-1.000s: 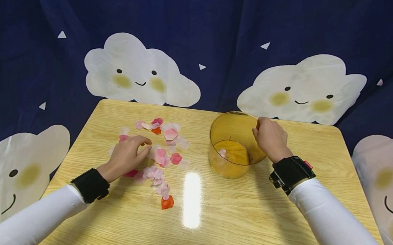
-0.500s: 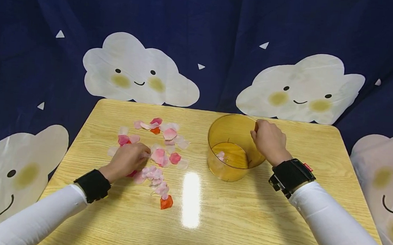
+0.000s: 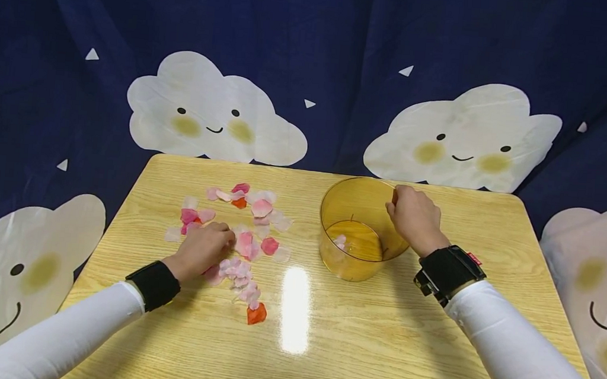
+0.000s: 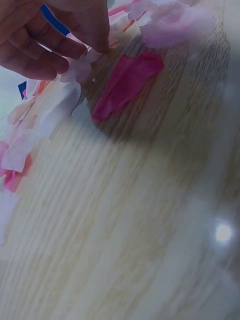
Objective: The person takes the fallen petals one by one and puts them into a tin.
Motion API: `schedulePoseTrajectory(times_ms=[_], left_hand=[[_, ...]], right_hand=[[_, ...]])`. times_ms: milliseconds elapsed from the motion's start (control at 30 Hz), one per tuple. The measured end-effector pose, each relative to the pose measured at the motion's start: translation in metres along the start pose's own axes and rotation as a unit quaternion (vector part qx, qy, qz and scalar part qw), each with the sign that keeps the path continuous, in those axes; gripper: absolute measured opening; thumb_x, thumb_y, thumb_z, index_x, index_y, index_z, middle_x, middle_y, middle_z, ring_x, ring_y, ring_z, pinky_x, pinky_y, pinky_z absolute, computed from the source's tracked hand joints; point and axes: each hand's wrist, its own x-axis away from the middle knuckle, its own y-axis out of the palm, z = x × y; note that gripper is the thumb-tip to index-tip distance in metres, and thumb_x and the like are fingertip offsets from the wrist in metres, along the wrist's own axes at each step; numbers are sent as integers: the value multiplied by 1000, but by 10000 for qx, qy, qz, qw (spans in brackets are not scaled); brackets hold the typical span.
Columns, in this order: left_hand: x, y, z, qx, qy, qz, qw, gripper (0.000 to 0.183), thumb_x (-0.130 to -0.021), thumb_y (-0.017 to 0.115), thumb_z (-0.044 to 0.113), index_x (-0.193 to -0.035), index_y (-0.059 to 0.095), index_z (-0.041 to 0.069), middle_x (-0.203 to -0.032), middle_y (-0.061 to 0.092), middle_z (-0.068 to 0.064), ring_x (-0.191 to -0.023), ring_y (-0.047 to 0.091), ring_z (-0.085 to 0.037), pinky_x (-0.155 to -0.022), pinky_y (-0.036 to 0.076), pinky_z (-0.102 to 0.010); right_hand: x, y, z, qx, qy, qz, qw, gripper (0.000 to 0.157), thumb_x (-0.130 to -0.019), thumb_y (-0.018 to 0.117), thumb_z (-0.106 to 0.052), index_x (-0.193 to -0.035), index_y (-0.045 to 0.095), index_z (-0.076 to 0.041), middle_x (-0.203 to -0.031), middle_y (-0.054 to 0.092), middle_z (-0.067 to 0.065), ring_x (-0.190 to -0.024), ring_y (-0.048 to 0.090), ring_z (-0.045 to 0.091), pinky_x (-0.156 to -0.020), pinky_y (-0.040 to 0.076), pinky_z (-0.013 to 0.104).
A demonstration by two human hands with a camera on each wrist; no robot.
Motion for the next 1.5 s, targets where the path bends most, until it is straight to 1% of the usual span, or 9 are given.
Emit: schedulePoseTrajectory(times_ms=[100, 233, 433, 733, 867, 1100, 1200, 1367, 1500], left_hand=[[0, 1, 0, -132, 39, 23, 9999, 8, -89, 72, 7, -83, 69, 11, -79, 61, -5, -74, 60, -23, -61, 50, -35], [-1, 0, 0, -203, 51, 43, 9998, 6, -90, 71, 6, -85, 70, 10, -83, 62, -6, -75, 60, -24, -63, 50, -36], [-4, -8, 0, -88, -12, 37, 10000, 6, -92, 68, 4, -88, 71, 8, -90, 65, -8, -79, 62, -25, -67, 54, -38], [-6, -22, -1, 39, -321, -144, 9994, 9, -93, 67, 4, -88, 70, 10, -78, 63, -3, -74, 57, -18, -60, 46, -29], [-7, -27, -1, 18, -310, -57, 9995, 8, -94, 67, 5, -90, 70, 11, -79, 64, -3, -77, 60, -20, -62, 49, -30], [-10, -32, 0, 49, -187, 148, 9997, 16, -94, 64, 2, -80, 63, 11, -70, 56, -1, -72, 56, -19, -57, 42, -29], [-12, -37, 1, 79, -185, 182, 9996, 17, -93, 65, 1, -80, 62, 12, -70, 55, 0, -72, 56, -19, -58, 43, -30], [-18, -45, 3, 45, -198, 359, 9991, 12, -94, 65, 3, -85, 66, 11, -76, 61, -2, -78, 61, -21, -64, 50, -34], [-21, -50, 4, 14, -104, 577, 9983, 9, -97, 64, 8, -89, 67, 11, -81, 67, -3, -82, 65, -23, -65, 55, -37]], right_hand=[[0, 1, 0, -13, -13, 2, 10000, 21, -101, 59, -21, -85, 55, -7, -73, 55, 11, -65, 54, 27, -54, 37, 39], [0, 1, 0, -30, -31, 15, 10000, 22, -101, 60, -21, -84, 54, -7, -73, 55, 11, -65, 54, 27, -54, 37, 39], [-1, 1, 1, -21, -14, 52, 10000, 23, -100, 60, -21, -83, 54, -7, -73, 56, 11, -65, 54, 28, -54, 37, 39], [-2, 0, 0, -17, -9, -7, 10000, 24, -100, 60, -22, -83, 54, -7, -73, 55, 11, -65, 54, 28, -55, 38, 40], [-2, 0, 0, -32, -14, -20, 10000, 24, -100, 61, -22, -83, 54, -7, -73, 55, 11, -65, 54, 27, -55, 38, 40], [-2, 0, 0, -38, -21, -14, 10000, 24, -100, 61, -22, -82, 54, -7, -73, 55, 11, -65, 54, 27, -55, 38, 40], [-2, 0, 0, -42, -17, -16, 10000, 24, -100, 61, -22, -82, 54, -7, -73, 55, 11, -65, 54, 27, -55, 38, 39], [-1, -1, -1, -22, 12, -14, 10000, 23, -100, 61, -22, -83, 54, -7, -73, 56, 11, -65, 54, 27, -54, 37, 39], [-1, -1, -1, -22, 22, -1, 10000, 23, -100, 61, -22, -84, 55, -6, -73, 56, 12, -65, 54, 27, -54, 37, 39]])
